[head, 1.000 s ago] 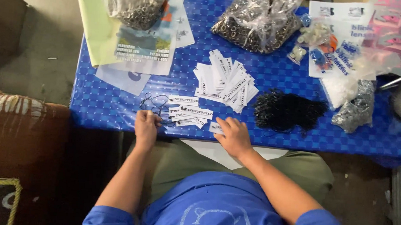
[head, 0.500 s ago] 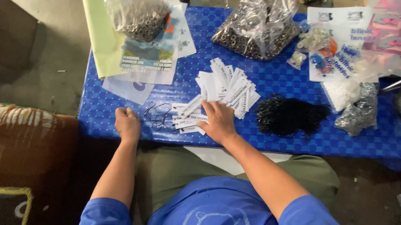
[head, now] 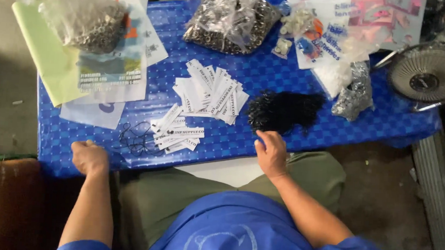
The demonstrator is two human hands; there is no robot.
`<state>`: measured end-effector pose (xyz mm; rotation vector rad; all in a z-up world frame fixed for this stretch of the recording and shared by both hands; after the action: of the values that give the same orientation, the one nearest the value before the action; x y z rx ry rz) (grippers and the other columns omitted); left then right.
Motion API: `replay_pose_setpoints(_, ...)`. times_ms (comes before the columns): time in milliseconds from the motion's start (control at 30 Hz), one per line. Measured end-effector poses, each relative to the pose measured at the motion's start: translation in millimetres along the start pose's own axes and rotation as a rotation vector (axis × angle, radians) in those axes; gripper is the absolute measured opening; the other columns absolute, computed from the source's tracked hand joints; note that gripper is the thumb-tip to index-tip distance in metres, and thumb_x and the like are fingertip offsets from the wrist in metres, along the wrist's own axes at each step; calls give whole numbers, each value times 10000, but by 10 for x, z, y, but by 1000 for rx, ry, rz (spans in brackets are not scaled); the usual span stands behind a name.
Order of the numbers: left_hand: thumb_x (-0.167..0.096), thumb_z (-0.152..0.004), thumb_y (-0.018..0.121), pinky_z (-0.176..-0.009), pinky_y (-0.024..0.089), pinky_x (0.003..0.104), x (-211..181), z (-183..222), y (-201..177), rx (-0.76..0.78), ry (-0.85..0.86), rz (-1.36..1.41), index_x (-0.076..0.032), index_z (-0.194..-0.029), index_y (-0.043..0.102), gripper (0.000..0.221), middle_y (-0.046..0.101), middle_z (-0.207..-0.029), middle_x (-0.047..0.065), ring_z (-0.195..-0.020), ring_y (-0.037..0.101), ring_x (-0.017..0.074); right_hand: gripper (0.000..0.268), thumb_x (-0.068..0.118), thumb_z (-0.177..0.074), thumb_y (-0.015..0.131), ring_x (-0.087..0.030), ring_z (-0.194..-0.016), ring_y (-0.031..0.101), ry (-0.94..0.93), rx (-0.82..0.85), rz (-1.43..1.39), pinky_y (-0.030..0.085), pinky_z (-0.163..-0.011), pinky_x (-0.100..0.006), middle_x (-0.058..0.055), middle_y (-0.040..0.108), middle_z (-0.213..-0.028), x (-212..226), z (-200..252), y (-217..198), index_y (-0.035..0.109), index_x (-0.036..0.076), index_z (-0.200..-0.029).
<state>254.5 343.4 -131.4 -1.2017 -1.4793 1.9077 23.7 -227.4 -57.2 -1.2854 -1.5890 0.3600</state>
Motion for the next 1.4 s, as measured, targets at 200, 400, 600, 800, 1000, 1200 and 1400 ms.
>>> replay_pose_setpoints(200, -276, -1070, 632, -768, 573, 529, 77, -149, -137, -6, 3, -69, -123, -1049, 643, 155, 717, -909, 188, -920, 723, 422, 219, 99, -847, 754, -183, -745, 686, 237, -108, -52, 558, -698, -282, -1, 687, -896, -527, 131, 25, 762, 151, -1059)
replay_pose_setpoints(400, -284, -1103, 571, -790, 559, 563, -80, -221, -429, 106, -145, -112, -66, -1136, 650, 234, 713, -1035, 254, -952, 687, 469, 211, 80, -944, 636, -206, -830, 632, 389, -40, -141, 534, -756, -349, -61, 673, -975, -566, 41, -146, 743, 74, -1125)
replay_pose_setpoints(600, -266, -1050, 590, -878, 498, 566, -423, -16, -242, 26, 32, -197, -39, -1342, 568, 371, 500, -1312, 237, -1122, 540, 453, 199, 108, -958, 601, -252, -876, 678, 393, -6, -133, 547, -791, -381, -92, 724, -1026, -554, 21, -157, 748, 60, -1084)
replay_pose_setpoints(800, -206, -799, 920, -913, 458, 496, -1078, 777, 267, -439, 557, -288, -232, -1303, 597, 600, 410, -1368, 84, -1252, 438, 302, 99, 147, -834, 748, -198, -764, 708, 268, -37, 18, 576, -717, -308, 19, 690, -785, -593, 182, 64, 771, 213, -904)
replay_pose_setpoints(1000, -34, -774, 840, -846, 520, 444, -2060, 1975, 299, -54, 931, 261, -71, -1159, 686, 417, 637, -1108, 154, -1015, 641, 356, 67, 132, -857, 744, -281, -794, 717, 463, -35, -48, 575, -735, -377, -46, 717, -787, -574, 61, -137, 771, 167, -907)
replay_pose_setpoints(1200, -238, -887, 723, -717, 559, 343, -2179, 3038, 831, 386, 1099, 187, -227, -1105, 704, 219, 651, -922, 0, -821, 698, 231, 119, 182, -874, 703, -306, -830, 718, 657, -59, -131, 569, -753, -416, -76, 747, -822, -1037, 208, -201, 777, 158, -964)
replay_pose_setpoints(1400, -256, -861, 719, -779, 533, 344, -1980, 3098, 1127, 417, 1143, 154, -187, -1140, 675, 291, 561, -920, 24, -855, 645, 242, 231, 189, -827, 722, -170, -805, 720, 164, 70, 12, 583, -731, -307, 60, 710, -830, -415, 158, 116, 776, 283, -1031)
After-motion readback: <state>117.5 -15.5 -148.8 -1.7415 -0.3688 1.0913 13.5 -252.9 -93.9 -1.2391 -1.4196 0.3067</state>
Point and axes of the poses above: each hand's wrist, its own z-axis away from the middle knuckle, its own y-axis out of the palm, x = y × z, the point moved 8 cm from there along -z, towards the middle knuckle
